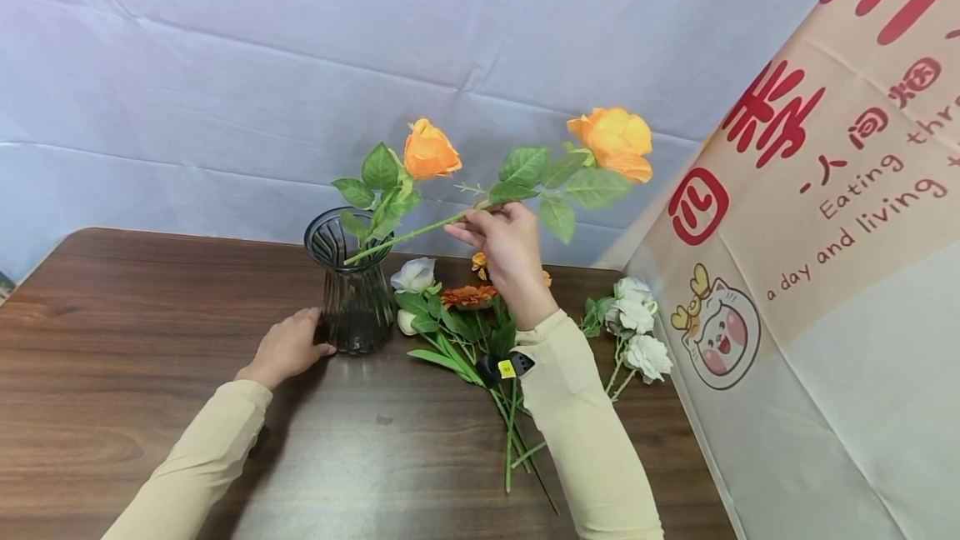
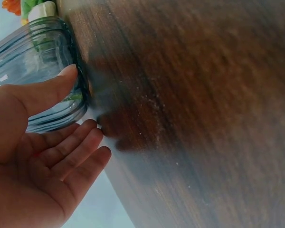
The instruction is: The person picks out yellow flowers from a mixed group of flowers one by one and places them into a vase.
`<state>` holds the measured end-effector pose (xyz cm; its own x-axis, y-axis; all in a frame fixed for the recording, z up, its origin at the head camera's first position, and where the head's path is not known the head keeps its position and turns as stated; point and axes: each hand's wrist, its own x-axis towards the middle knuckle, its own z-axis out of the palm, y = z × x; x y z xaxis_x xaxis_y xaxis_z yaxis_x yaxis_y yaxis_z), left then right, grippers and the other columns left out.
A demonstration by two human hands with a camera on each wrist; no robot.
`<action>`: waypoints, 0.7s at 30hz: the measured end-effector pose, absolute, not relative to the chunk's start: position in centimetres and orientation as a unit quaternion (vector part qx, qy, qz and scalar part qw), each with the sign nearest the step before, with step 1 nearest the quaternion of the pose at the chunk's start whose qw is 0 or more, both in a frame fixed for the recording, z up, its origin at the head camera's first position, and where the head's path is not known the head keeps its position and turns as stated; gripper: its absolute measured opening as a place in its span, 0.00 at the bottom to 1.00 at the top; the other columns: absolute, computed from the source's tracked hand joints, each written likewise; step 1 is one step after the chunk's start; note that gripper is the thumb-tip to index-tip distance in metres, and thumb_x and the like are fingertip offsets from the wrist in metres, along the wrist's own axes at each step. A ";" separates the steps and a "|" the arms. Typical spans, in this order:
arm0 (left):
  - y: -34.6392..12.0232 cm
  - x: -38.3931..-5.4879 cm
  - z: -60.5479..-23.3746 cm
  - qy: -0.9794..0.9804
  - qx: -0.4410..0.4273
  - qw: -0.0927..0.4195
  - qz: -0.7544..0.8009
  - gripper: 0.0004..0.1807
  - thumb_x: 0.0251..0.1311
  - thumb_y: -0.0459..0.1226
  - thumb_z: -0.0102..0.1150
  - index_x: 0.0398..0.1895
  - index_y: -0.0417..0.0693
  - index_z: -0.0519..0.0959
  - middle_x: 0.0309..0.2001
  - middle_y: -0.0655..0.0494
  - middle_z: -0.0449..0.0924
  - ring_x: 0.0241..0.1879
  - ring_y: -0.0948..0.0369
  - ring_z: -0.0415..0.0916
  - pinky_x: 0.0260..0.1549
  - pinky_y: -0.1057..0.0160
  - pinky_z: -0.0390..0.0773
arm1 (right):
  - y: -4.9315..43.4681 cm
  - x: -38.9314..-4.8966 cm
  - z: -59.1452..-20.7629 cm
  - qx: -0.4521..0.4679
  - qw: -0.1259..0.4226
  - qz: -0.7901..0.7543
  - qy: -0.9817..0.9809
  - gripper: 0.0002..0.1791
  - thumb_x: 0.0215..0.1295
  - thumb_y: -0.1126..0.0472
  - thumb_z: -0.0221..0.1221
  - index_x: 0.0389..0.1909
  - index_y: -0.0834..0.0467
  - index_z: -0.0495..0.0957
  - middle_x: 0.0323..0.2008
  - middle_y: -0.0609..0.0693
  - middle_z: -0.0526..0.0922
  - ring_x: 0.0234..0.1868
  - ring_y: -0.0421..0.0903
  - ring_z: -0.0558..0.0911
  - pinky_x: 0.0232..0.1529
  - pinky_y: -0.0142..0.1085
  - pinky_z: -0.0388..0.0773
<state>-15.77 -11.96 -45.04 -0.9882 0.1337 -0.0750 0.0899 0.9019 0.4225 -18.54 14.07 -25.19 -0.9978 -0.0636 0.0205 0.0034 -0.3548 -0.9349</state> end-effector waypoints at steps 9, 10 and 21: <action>-12.0 -15.7 -44.8 0.974 0.058 0.048 0.215 0.33 0.52 0.39 0.65 0.55 0.26 0.66 0.51 0.33 0.71 0.47 0.39 0.71 0.43 0.44 0.73 | 13.4 -18.4 -25.1 -0.046 0.017 -0.801 0.597 0.03 0.63 0.78 0.47 0.35 0.70 0.68 0.29 0.59 0.75 0.31 0.50 0.82 0.45 0.43 0.77; -12.0 -15.7 -44.8 0.974 0.058 0.047 0.215 0.33 0.52 0.39 0.65 0.55 0.26 0.66 0.50 0.33 0.71 0.46 0.39 0.71 0.43 0.44 0.73 | 13.3 -18.3 -25.1 -0.047 0.018 -0.799 0.599 0.03 0.63 0.77 0.47 0.35 0.70 0.68 0.29 0.59 0.75 0.31 0.51 0.82 0.45 0.43 0.77; -12.0 -15.6 -44.7 0.973 0.062 0.046 0.216 0.31 0.52 0.39 0.65 0.54 0.26 0.67 0.49 0.33 0.71 0.46 0.39 0.72 0.42 0.44 0.73 | 12.6 -18.2 -25.2 -0.052 0.034 -0.756 0.652 0.05 0.64 0.74 0.49 0.38 0.73 0.69 0.29 0.61 0.79 0.32 0.52 0.83 0.45 0.45 0.77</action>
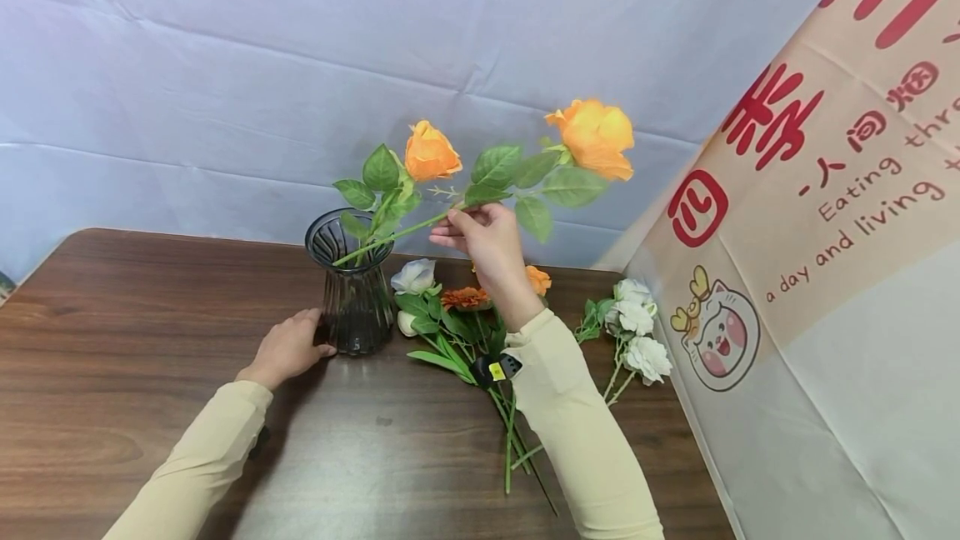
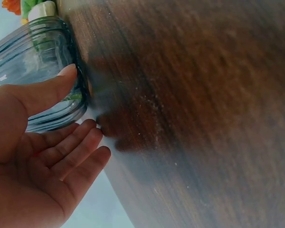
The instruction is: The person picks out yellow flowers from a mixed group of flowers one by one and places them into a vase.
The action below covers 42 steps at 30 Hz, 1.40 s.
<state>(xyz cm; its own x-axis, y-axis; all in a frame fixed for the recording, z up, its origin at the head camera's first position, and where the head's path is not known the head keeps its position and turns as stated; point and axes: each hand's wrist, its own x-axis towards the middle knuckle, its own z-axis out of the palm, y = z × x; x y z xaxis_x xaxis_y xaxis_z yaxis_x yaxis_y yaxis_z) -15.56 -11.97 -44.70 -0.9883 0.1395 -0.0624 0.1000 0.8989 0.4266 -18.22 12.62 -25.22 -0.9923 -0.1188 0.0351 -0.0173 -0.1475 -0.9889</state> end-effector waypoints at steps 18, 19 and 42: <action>-11.9 -15.5 -44.7 0.974 0.065 0.043 0.213 0.31 0.52 0.40 0.65 0.53 0.26 0.67 0.49 0.33 0.72 0.46 0.39 0.71 0.43 0.44 0.73 | 12.3 -18.3 -25.6 -0.066 0.052 -0.723 0.686 0.08 0.66 0.71 0.49 0.40 0.73 0.70 0.28 0.57 0.80 0.32 0.53 0.83 0.45 0.47 0.77; -11.9 -15.5 -44.7 0.974 0.065 0.042 0.213 0.32 0.52 0.40 0.65 0.53 0.26 0.67 0.49 0.33 0.71 0.46 0.39 0.71 0.43 0.44 0.73 | 12.2 -18.2 -25.6 -0.066 0.052 -0.723 0.686 0.08 0.66 0.71 0.49 0.41 0.73 0.69 0.27 0.57 0.80 0.32 0.54 0.83 0.45 0.47 0.77; -11.9 -15.6 -44.7 0.975 0.059 0.048 0.210 0.32 0.52 0.40 0.65 0.54 0.26 0.67 0.49 0.33 0.71 0.45 0.39 0.72 0.42 0.44 0.73 | 11.3 -18.7 -26.7 -0.115 0.129 -0.705 0.688 0.15 0.69 0.67 0.47 0.49 0.74 0.69 0.43 0.70 0.76 0.41 0.56 0.81 0.48 0.48 0.75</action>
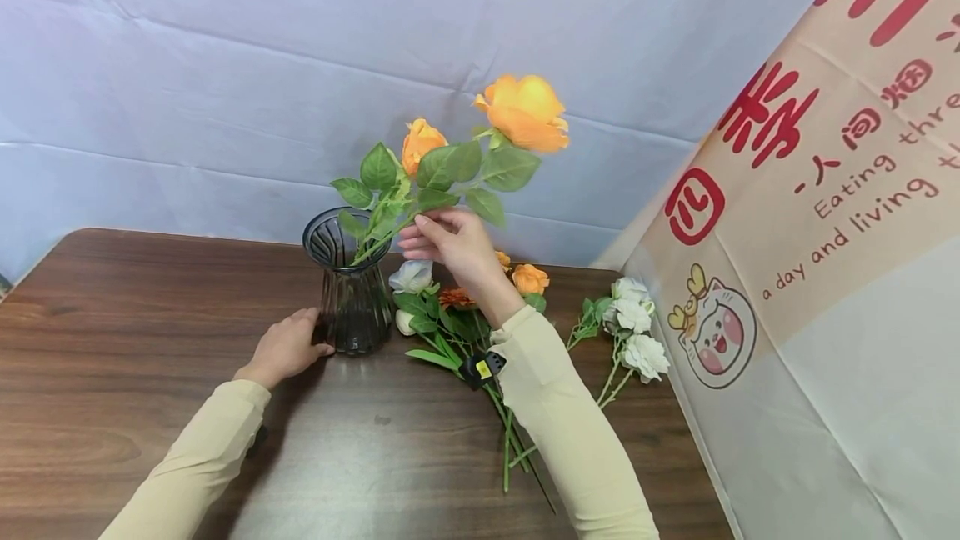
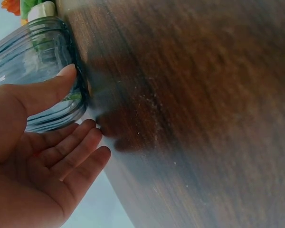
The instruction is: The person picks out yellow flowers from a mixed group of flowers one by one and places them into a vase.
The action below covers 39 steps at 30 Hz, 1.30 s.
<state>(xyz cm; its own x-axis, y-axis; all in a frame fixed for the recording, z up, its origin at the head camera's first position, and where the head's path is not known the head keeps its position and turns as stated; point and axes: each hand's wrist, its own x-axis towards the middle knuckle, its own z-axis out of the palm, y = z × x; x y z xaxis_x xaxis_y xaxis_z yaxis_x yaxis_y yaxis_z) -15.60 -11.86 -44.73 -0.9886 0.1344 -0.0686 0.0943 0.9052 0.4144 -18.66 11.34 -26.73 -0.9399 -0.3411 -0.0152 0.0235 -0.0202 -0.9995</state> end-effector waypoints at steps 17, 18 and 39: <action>-11.7 -15.6 -44.9 0.975 0.058 0.045 0.211 0.32 0.52 0.40 0.65 0.54 0.26 0.66 0.51 0.33 0.70 0.47 0.39 0.71 0.43 0.43 0.73 | 12.0 -18.5 -27.6 -0.101 0.151 -0.677 0.713 0.12 0.67 0.67 0.50 0.46 0.71 0.71 0.38 0.68 0.77 0.34 0.49 0.82 0.43 0.47 0.78; -11.7 -15.6 -45.0 0.975 0.059 0.044 0.211 0.32 0.52 0.40 0.65 0.54 0.26 0.66 0.51 0.33 0.70 0.47 0.39 0.71 0.43 0.43 0.73 | 12.1 -18.5 -27.7 -0.100 0.152 -0.677 0.713 0.12 0.67 0.67 0.50 0.46 0.71 0.71 0.38 0.68 0.77 0.34 0.49 0.82 0.43 0.47 0.78; -11.7 -15.5 -45.1 0.974 0.054 0.051 0.212 0.34 0.53 0.40 0.64 0.57 0.26 0.65 0.54 0.32 0.68 0.50 0.39 0.68 0.46 0.43 0.71 | 14.4 -18.2 -28.3 -0.081 0.144 -0.670 0.723 0.14 0.69 0.69 0.45 0.51 0.73 0.66 0.43 0.74 0.73 0.37 0.56 0.80 0.43 0.45 0.78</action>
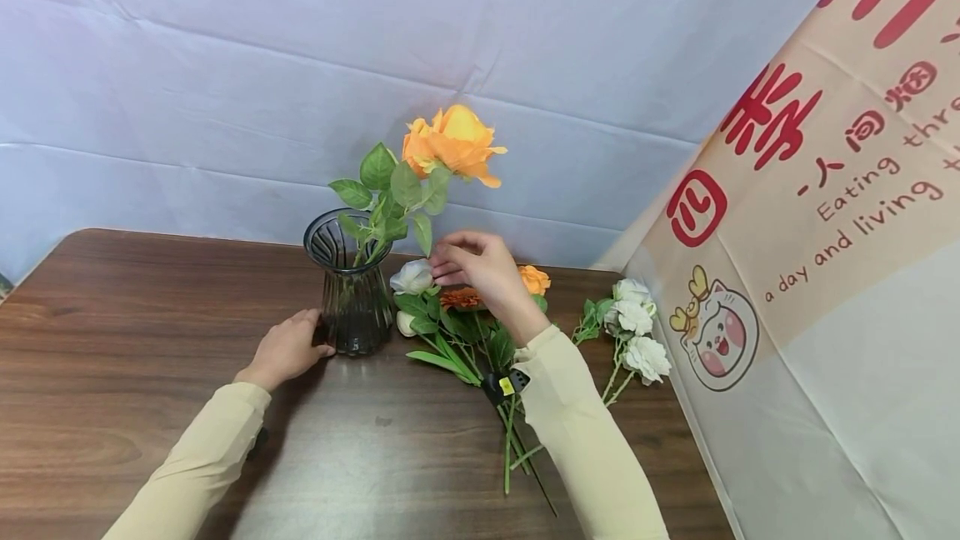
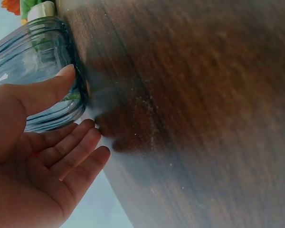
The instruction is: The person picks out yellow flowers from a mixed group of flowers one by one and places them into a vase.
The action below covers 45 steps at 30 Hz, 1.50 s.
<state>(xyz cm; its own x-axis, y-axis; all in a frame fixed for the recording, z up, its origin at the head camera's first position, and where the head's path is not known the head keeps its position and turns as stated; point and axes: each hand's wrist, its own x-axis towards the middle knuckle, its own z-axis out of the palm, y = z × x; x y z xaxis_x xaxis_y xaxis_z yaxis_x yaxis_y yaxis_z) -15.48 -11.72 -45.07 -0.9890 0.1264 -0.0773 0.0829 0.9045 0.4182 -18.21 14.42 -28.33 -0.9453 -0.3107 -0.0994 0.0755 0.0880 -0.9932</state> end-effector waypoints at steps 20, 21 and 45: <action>-11.7 -15.5 -44.9 0.975 0.052 0.051 0.212 0.33 0.52 0.40 0.64 0.56 0.26 0.65 0.53 0.32 0.69 0.49 0.38 0.69 0.45 0.43 0.71 | 16.6 -17.3 -29.6 -0.077 0.136 -0.666 0.729 0.11 0.68 0.69 0.48 0.45 0.72 0.70 0.35 0.65 0.78 0.33 0.51 0.81 0.41 0.47 0.79; -11.7 -15.5 -44.9 0.975 0.052 0.051 0.212 0.33 0.53 0.40 0.64 0.56 0.26 0.65 0.53 0.32 0.69 0.49 0.38 0.69 0.45 0.43 0.71 | 16.8 -17.2 -29.8 -0.075 0.136 -0.667 0.729 0.11 0.67 0.69 0.48 0.44 0.72 0.71 0.35 0.65 0.78 0.32 0.51 0.81 0.40 0.46 0.79; -11.6 -15.4 -44.9 0.974 0.053 0.043 0.217 0.34 0.52 0.39 0.64 0.57 0.26 0.65 0.53 0.32 0.69 0.50 0.39 0.69 0.46 0.43 0.71 | 22.4 -16.8 -33.6 0.008 0.132 -0.673 0.727 0.08 0.65 0.66 0.53 0.41 0.68 0.72 0.31 0.57 0.80 0.31 0.49 0.82 0.40 0.44 0.80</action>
<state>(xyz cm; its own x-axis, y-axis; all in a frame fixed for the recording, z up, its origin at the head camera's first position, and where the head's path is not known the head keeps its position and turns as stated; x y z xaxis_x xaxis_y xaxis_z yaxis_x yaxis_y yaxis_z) -15.39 -11.63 -44.88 -0.9907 0.1214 -0.0616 0.0838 0.9005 0.4267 -16.77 22.39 -33.60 -0.9652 -0.1654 -0.2025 0.1892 0.0927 -0.9775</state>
